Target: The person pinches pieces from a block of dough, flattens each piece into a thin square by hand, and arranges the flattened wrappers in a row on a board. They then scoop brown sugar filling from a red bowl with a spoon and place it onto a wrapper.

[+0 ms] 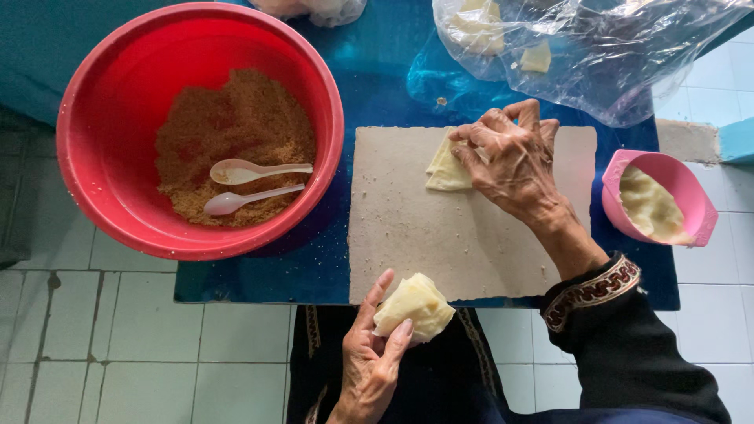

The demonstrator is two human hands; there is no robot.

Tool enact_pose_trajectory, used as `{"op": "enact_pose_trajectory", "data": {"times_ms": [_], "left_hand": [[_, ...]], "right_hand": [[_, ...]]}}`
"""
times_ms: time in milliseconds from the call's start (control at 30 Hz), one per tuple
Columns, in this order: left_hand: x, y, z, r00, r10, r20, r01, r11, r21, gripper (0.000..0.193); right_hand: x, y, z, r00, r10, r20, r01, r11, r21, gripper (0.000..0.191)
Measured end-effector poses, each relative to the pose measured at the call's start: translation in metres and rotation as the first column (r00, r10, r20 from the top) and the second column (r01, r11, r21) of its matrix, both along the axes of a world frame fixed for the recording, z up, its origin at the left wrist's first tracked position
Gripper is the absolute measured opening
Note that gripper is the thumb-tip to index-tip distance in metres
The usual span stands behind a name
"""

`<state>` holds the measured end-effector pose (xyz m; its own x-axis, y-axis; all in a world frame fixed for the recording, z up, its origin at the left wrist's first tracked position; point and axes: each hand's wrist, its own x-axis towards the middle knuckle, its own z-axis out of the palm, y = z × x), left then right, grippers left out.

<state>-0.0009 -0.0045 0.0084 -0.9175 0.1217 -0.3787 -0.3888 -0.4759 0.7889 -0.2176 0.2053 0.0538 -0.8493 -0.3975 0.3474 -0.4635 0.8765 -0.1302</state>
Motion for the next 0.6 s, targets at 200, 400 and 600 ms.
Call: {"op": "enact_pose_trajectory", "data": {"times_ms": [200, 400, 600], "left_hand": [[0.0008, 0.0000, 0.0008, 1.000, 0.000, -0.012, 0.000, 1.000, -0.001, 0.071], [0.0014, 0.0000, 0.0021, 1.000, -0.005, 0.002, 0.005, 0.999, -0.035, 0.071], [0.0017, -0.0009, 0.0026, 0.999, -0.005, -0.034, 0.004, 0.999, -0.049, 0.070]], "right_hand": [[-0.0018, 0.0032, 0.0050, 0.984, -0.020, 0.177, 0.036, 0.996, -0.085, 0.025], [-0.0063, 0.0043, 0.0034, 0.974, -0.027, 0.226, 0.039, 0.998, -0.050, 0.015], [-0.0081, 0.0089, 0.0007, 0.986, 0.025, 0.165, -0.020, 0.999, -0.031, 0.015]]}}
